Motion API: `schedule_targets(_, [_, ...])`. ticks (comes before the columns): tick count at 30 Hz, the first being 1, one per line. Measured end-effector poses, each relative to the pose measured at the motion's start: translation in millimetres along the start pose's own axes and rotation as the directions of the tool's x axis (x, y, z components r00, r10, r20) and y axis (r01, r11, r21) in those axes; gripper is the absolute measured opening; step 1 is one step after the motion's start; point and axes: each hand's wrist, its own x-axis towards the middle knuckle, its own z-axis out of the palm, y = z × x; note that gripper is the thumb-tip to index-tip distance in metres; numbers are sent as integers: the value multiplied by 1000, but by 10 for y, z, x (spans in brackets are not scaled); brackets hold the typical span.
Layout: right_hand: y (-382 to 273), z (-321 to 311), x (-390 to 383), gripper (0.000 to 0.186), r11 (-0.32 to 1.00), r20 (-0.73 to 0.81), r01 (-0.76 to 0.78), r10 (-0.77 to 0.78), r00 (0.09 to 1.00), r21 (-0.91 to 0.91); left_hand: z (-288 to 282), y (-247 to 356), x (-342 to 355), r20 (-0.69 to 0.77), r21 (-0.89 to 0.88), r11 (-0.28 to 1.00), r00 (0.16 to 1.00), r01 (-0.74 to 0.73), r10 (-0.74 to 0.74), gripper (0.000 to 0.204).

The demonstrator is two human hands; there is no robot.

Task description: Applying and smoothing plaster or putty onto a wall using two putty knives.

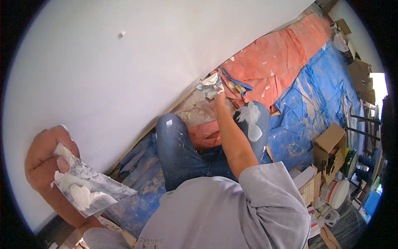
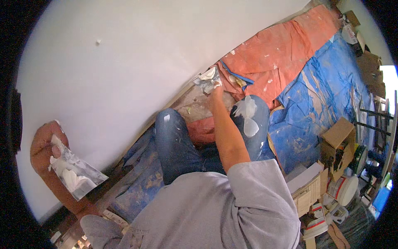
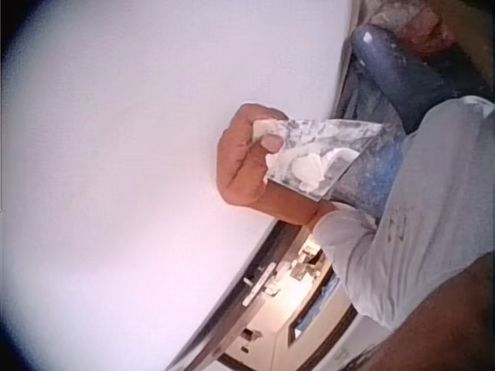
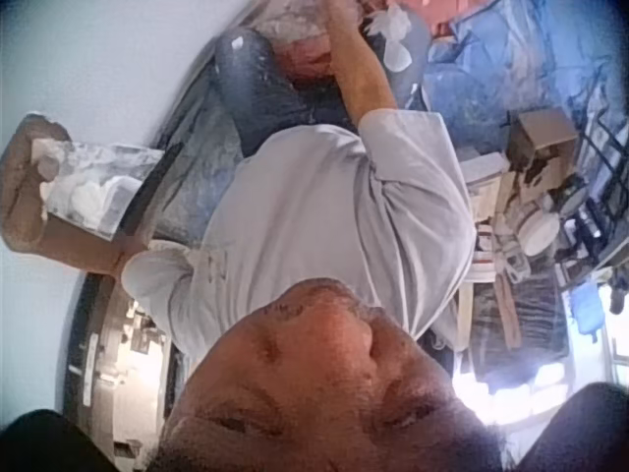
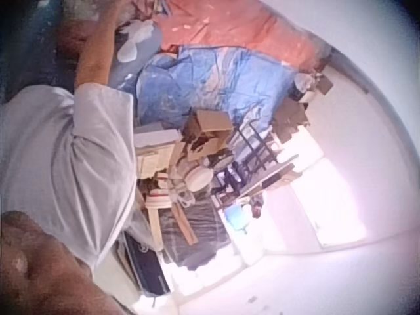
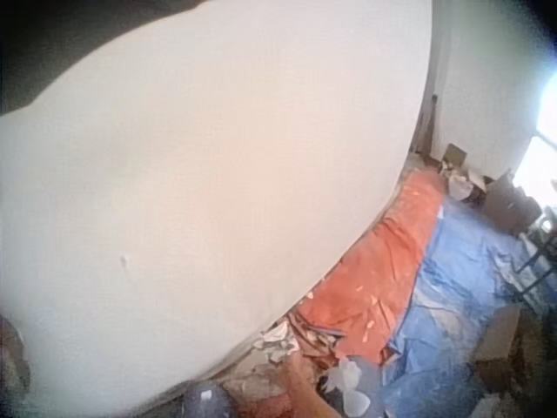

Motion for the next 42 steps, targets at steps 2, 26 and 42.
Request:
schedule_targets(2, [22, -35, 32, 32, 999, -47, -29, 28, 998, -19, 71, 73, 93, 12, -82, 993, 996, 86, -86, 21])
schedule_targets(26, [187, 274, 950, 32, 904, 182, 187, -125, 975, -384, 149, 355, 317, 114, -149, 963, 971, 226, -210, 34])
schedule_targets(42, [71, 524, 188, 22, 960, -39, -105, 98, 994, -259, 37, 274, 83, 143, -204, 950, 967, 235, -208, 24])
